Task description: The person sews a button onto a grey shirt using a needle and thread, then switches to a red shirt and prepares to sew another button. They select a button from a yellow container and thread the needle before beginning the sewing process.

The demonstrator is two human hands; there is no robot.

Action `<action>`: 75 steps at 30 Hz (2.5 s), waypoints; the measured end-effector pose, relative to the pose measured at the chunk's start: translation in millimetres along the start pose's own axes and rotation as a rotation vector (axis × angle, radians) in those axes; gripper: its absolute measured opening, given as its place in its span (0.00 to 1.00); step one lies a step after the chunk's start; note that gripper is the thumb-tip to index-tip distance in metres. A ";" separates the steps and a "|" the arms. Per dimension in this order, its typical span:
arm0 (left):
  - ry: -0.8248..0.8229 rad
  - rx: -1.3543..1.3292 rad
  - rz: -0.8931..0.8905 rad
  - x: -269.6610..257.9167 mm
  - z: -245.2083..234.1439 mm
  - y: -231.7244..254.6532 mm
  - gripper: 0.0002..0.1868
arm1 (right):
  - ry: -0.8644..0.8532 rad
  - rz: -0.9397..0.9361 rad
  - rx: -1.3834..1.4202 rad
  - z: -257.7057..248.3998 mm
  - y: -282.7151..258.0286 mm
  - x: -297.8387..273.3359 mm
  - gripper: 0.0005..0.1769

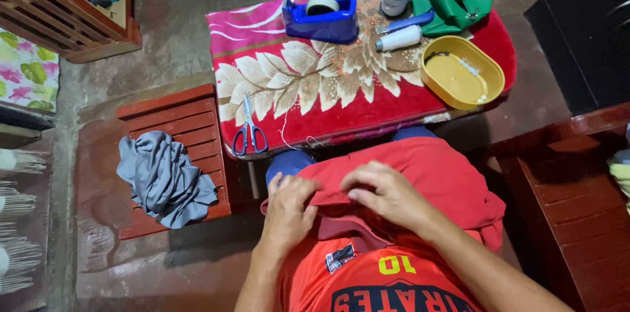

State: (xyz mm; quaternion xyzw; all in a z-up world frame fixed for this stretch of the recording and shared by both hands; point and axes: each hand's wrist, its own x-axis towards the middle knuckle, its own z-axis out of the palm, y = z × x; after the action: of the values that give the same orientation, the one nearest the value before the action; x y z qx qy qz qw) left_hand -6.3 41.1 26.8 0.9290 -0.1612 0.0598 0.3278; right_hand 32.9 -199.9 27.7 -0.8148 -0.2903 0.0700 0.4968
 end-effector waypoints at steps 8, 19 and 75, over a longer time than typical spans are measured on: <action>0.061 -0.222 -0.206 -11.9 2.3 -2.0 0.12 | -0.108 0.532 -0.352 -18.2 -10.1 -45.5 0.15; -0.133 -0.236 0.045 -21.1 -16.4 26.5 0.12 | -0.087 0.366 -0.405 8.0 11.2 -66.1 0.14; -0.633 -0.261 -0.030 -25.4 -56.7 63.8 0.13 | -0.091 0.129 0.237 -113.2 -34.5 -33.3 0.16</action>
State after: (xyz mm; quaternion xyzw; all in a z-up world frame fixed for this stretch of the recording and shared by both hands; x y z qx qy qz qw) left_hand -52.1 36.6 103.0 0.8538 -0.2476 -0.2576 0.3786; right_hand 37.3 -293.3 107.4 -0.7634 -0.2493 0.1727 0.5703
